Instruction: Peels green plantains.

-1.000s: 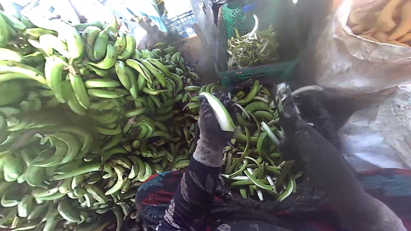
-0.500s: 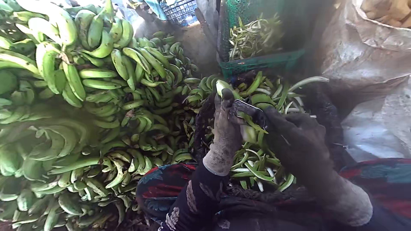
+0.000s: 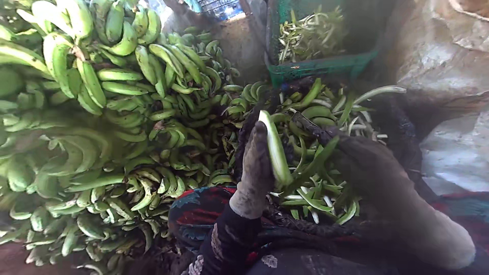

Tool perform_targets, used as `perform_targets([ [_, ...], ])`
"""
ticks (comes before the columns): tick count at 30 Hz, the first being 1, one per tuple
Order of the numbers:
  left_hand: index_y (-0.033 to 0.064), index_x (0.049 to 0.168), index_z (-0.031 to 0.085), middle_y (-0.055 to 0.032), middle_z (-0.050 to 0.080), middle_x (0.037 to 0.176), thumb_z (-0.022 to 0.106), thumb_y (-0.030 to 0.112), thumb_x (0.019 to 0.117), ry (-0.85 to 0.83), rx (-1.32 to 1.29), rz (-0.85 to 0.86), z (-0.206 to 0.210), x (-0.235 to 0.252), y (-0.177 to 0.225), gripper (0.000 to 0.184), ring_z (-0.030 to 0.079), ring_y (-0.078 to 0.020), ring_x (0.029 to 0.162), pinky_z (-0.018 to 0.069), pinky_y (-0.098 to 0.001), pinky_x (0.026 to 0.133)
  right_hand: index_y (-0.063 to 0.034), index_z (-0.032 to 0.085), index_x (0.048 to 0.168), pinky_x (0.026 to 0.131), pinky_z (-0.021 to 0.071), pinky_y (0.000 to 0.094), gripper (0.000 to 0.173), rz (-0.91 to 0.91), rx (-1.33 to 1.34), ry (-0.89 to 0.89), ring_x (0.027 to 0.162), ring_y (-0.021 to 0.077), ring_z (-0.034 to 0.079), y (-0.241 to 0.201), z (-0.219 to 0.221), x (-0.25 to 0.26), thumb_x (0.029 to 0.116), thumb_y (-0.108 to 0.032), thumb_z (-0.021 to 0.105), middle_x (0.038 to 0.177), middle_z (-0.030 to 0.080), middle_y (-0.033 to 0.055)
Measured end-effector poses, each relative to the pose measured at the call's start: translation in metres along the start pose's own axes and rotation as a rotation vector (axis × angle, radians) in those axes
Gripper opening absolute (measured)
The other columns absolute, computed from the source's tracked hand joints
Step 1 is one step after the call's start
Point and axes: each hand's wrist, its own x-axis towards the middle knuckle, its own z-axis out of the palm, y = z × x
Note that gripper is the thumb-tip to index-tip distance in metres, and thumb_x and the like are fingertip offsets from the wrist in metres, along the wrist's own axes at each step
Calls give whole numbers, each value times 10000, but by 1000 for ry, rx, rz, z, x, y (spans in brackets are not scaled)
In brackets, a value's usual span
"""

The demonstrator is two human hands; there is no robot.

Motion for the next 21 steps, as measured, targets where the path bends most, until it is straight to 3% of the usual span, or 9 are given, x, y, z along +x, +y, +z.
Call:
perform_targets([
  [3,171,1136,610,-14,633,820,261,509,1094,109,-233,-79,9,8,16,487,628,-98,681,551,-284,575,-277,648,1397,842,496,598,389,-217,46,216,997,343,658,-13,6,-18,1013,-320,601,1087,700,151],
  [5,175,978,581,18,587,727,218,496,1095,45,-432,-118,16,11,22,498,597,-69,619,534,-243,551,-298,675,1339,854,488,572,357,-232,40,278,979,344,644,-19,12,-26,984,-261,661,1064,686,162],
  [6,167,987,580,24,589,718,205,467,1102,-16,-391,-71,19,11,20,494,590,-54,604,530,-224,540,-292,676,1330,837,496,559,347,-214,44,285,956,336,648,-19,14,-26,985,-269,653,1046,684,160],
  [8,140,1293,559,25,635,924,265,423,1106,-177,-72,119,16,3,7,449,615,-15,770,548,-203,683,-224,671,1365,793,513,559,379,-175,86,286,917,329,656,-12,13,-13,1004,-320,601,1036,690,172],
  [10,163,1427,501,60,664,1063,344,504,1064,-309,106,155,8,-4,-6,522,629,14,884,556,-198,781,-181,631,1418,810,523,550,446,-104,145,208,946,324,656,0,6,1,1007,-350,585,1083,690,179],
  [13,118,1511,419,-38,670,1127,401,617,1007,-418,132,-3,-16,-12,-27,709,658,-93,888,585,-282,762,-248,674,1359,924,554,509,425,127,226,-136,1069,212,686,18,1,2,1004,-446,550,1181,724,62],
  [15,23,1491,407,-92,674,1099,397,549,1035,-480,150,-76,-27,-28,-43,696,667,-120,859,589,-305,732,-257,648,1394,1024,481,569,437,311,105,-444,1174,291,643,23,7,-1,1047,-455,472,1236,700,110],
  [17,26,1478,417,-4,654,1140,389,487,1047,-492,191,-171,-30,-53,-45,631,628,-34,913,553,-232,804,-215,627,1384,979,459,671,449,432,-21,-761,1180,423,628,21,20,-8,1078,-470,419,1243,677,204],
  [21,20,1452,453,-78,636,1173,331,277,1068,-263,436,-270,-41,-36,-70,477,634,-93,949,552,-298,847,-168,635,1359,997,458,654,523,469,-70,-1057,1229,395,616,6,21,-20,1086,-512,351,1296,663,178],
])
